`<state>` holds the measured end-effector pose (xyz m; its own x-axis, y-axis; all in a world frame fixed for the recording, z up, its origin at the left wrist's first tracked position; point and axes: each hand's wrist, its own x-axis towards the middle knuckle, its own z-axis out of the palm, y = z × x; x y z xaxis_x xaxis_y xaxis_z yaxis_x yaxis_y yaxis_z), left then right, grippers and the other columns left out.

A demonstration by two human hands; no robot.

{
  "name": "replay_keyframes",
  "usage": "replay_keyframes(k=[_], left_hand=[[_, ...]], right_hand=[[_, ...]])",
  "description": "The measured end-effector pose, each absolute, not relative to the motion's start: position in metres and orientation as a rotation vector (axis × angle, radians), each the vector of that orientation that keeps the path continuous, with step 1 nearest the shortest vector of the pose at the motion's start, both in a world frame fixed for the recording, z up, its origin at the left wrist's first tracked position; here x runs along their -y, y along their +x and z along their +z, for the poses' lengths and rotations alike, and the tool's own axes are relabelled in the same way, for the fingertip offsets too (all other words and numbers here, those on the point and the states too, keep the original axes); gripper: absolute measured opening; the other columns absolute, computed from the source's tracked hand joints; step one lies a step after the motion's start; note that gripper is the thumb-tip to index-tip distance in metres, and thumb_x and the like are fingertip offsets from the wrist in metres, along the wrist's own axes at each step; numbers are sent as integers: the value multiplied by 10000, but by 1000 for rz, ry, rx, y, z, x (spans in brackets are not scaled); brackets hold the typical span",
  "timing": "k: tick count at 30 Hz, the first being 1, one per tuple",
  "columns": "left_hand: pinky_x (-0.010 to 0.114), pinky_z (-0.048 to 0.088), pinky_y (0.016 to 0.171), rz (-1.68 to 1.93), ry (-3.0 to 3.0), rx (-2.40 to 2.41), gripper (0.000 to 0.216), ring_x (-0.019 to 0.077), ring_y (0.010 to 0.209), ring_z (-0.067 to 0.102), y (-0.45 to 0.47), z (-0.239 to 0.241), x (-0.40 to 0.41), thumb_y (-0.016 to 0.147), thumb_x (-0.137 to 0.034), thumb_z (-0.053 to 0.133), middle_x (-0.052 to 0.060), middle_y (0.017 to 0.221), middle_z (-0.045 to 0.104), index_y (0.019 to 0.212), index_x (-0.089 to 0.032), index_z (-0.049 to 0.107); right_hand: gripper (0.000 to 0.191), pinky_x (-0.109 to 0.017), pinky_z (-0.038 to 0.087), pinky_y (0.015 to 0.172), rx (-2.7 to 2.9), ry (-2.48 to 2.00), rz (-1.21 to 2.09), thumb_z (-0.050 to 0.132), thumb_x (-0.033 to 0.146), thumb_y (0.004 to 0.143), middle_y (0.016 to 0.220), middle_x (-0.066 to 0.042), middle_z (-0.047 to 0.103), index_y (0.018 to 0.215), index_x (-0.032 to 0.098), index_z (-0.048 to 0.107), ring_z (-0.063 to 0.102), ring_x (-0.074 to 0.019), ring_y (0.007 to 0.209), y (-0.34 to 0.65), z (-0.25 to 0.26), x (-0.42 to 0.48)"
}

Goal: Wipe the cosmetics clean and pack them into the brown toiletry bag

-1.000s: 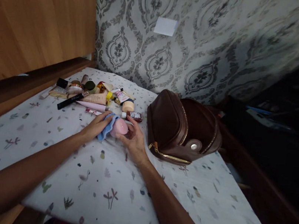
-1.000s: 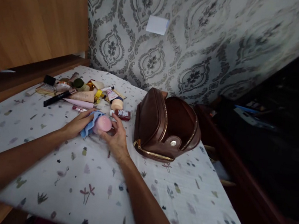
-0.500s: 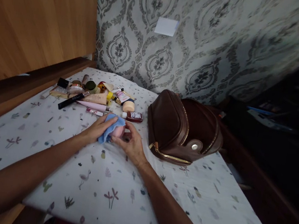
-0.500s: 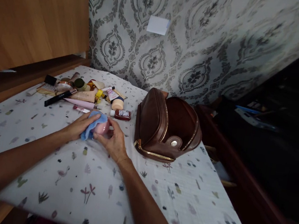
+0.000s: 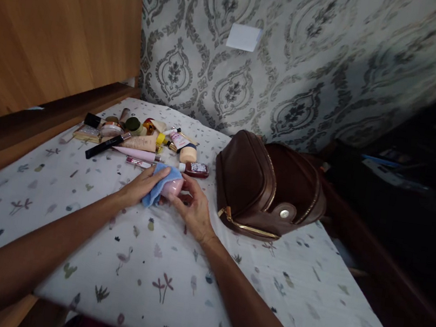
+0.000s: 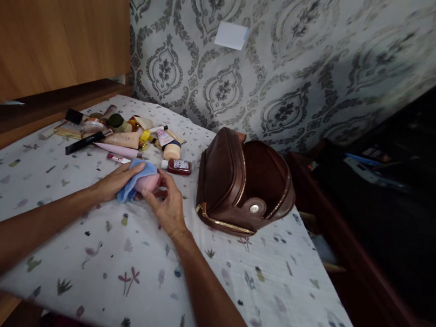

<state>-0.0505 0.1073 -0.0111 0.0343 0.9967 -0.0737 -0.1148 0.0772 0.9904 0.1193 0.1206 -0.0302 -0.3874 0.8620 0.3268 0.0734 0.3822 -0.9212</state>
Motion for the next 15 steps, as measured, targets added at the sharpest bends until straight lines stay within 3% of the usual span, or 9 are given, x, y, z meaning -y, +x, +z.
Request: replay_keyframes(k=[6, 10, 15], left_hand=[[201, 456, 409, 1143, 1190, -1123, 530, 115, 480, 584, -53, -12, -104, 728, -650, 684, -24, 659, 633, 966, -198, 542], [234, 524, 576, 1135, 1323, -1088, 496, 132, 670, 630, -55, -14, -103, 759, -553, 712, 6, 868, 654, 1066, -200, 545], [296, 505, 774, 1121, 1573, -1186, 542, 197, 900, 627, -54, -15, -103, 712, -472, 774, 14, 983, 644, 1114, -210, 521]], right_hand=[[585, -356, 536, 825, 1750, -840, 1130, 619, 533, 843, 1124, -103, 650, 1308, 200, 496, 638, -231, 983, 122, -31, -122], [548, -356, 526, 783, 1784, -876, 1091, 525, 576, 890, 1037, -89, 672, 1276, 188, 525, 643, -221, 881, 124, -29, -123], [569, -333, 515, 678, 1801, -932, 1048, 421, 663, 906, 846, -55, 661, 1153, 179, 593, 616, -189, 685, 125, -27, -126]])
